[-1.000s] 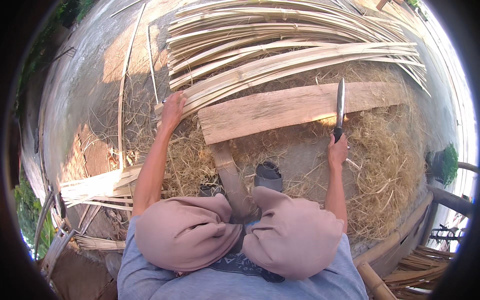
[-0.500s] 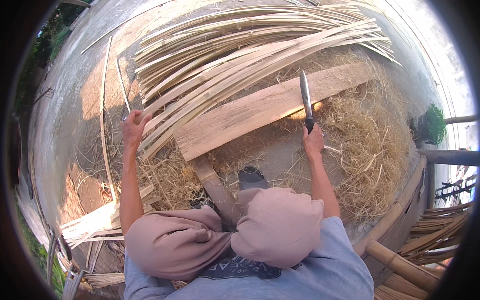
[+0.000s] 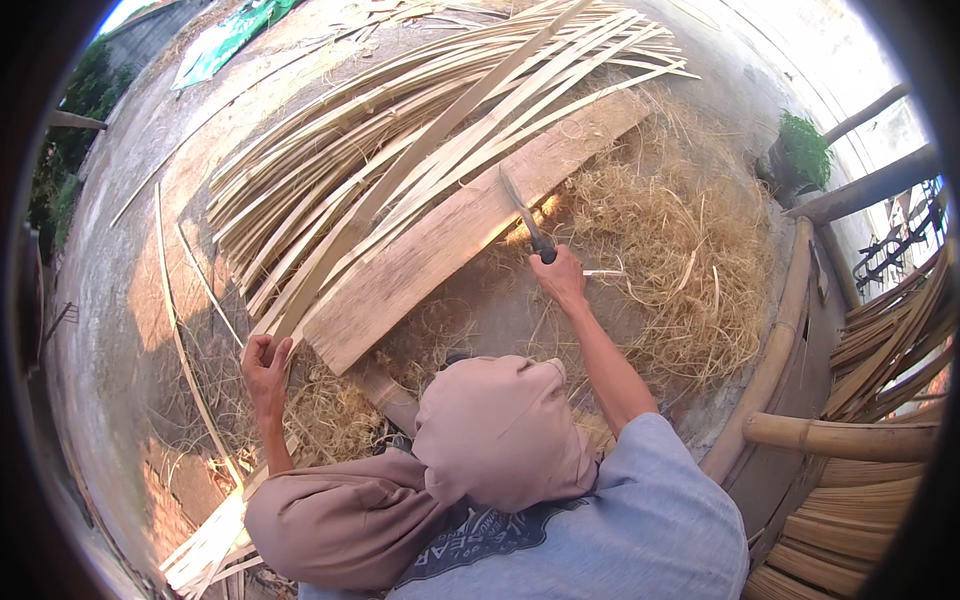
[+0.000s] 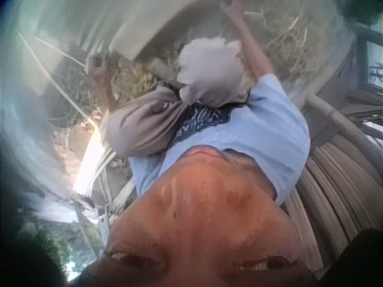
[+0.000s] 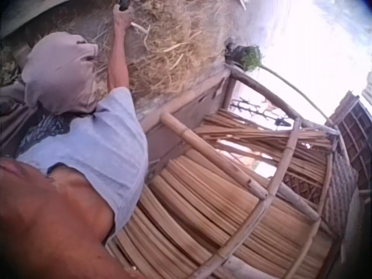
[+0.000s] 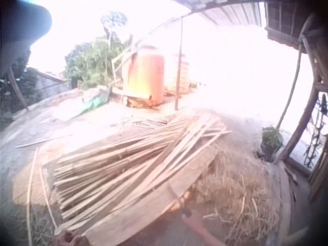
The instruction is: The person sits on the ground and uses a knife to split long bamboo strips into thinner pieces. They repeatedly position the strips on a wooden board and strike them with the knife to separate them, then place the finished pieces aside.
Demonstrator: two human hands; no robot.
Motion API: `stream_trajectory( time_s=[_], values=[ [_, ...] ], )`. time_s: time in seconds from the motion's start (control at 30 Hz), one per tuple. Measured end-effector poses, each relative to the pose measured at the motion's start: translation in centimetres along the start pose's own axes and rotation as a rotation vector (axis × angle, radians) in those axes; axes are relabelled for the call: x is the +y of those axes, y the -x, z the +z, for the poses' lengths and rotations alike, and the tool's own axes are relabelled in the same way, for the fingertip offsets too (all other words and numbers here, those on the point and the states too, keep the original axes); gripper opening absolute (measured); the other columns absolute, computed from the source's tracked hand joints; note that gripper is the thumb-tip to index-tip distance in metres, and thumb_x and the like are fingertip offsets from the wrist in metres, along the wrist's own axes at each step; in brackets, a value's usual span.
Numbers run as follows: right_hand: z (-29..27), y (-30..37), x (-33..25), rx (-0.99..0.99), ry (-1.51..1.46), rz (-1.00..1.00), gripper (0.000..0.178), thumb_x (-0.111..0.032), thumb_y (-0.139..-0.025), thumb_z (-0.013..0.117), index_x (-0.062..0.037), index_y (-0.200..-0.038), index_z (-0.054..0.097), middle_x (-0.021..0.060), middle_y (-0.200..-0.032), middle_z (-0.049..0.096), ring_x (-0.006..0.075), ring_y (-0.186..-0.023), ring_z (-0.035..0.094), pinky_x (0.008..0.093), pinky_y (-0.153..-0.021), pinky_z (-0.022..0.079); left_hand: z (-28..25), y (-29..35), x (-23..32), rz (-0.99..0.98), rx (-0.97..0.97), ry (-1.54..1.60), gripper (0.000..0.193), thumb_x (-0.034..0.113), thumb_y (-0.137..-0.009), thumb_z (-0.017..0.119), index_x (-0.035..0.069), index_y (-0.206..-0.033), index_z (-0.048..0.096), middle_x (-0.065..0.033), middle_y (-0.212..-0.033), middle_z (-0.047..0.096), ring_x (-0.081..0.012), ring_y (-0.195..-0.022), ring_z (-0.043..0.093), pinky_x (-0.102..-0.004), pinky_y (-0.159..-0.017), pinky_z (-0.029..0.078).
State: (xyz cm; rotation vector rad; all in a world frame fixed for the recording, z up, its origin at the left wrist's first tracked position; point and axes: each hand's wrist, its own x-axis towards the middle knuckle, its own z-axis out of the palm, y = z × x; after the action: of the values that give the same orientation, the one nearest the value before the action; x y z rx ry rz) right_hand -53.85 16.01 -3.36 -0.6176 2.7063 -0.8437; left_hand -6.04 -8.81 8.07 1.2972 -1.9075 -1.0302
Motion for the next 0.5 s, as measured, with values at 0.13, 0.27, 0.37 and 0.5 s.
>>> stream_trajectory(
  time_s=[0.13,0.27,0.37,0.5],
  values=[
    [-0.8,2.2,-2.3,-0.025,-0.284,0.048,0.052,-0.05,-0.092,0.07,0.0015,-0.1,0.068,0.0209,-0.085,0.069,0.0339,-0.086,0.07,0.0458,-0.08,0.053,3.4,2.9,-0.1,-0.13,-0.097,0.113,0.031,0.03,-0.096,0.08,0.003,-0.099,0.064,0.0032,-0.08,0.057,-0.0072,-0.074,0.049,-0.0246,-0.067,0.041],
    [-1.1,3.1,-1.5,0.302,-0.206,-0.243,0.05,-0.049,-0.095,0.07,-0.0003,-0.104,0.067,0.0164,-0.087,0.067,0.0315,-0.082,0.068,0.0463,-0.077,0.053,6.3,6.5,-2.6,-0.183,-0.224,-0.017,0.035,0.035,-0.092,0.081,0.005,-0.102,0.067,-0.0031,-0.075,0.063,-0.0139,-0.069,0.055,-0.0304,-0.065,0.044],
    [-1.9,1.9,-1.8,0.494,0.028,-0.581,0.044,-0.044,-0.097,0.069,-0.003,-0.112,0.064,0.0174,-0.09,0.067,0.0355,-0.083,0.069,0.0491,-0.075,0.055,6.7,8.9,-2.5,-0.202,-0.318,-0.269,0.036,0.038,-0.092,0.08,0.005,-0.101,0.069,-0.0096,-0.073,0.065,-0.0207,-0.067,0.058,-0.0354,-0.065,0.046],
    [-1.1,-0.2,-2.7,0.088,0.105,-0.464,0.04,-0.038,-0.099,0.065,-0.0027,-0.117,0.057,0.0224,-0.094,0.068,0.044,-0.084,0.071,0.0532,-0.072,0.056,6.3,9.8,-2.1,-0.237,-0.392,-0.294,0.035,0.038,-0.094,0.076,0.003,-0.095,0.069,-0.0147,-0.074,0.063,-0.0251,-0.066,0.057,-0.0385,-0.065,0.046]
  ],
)
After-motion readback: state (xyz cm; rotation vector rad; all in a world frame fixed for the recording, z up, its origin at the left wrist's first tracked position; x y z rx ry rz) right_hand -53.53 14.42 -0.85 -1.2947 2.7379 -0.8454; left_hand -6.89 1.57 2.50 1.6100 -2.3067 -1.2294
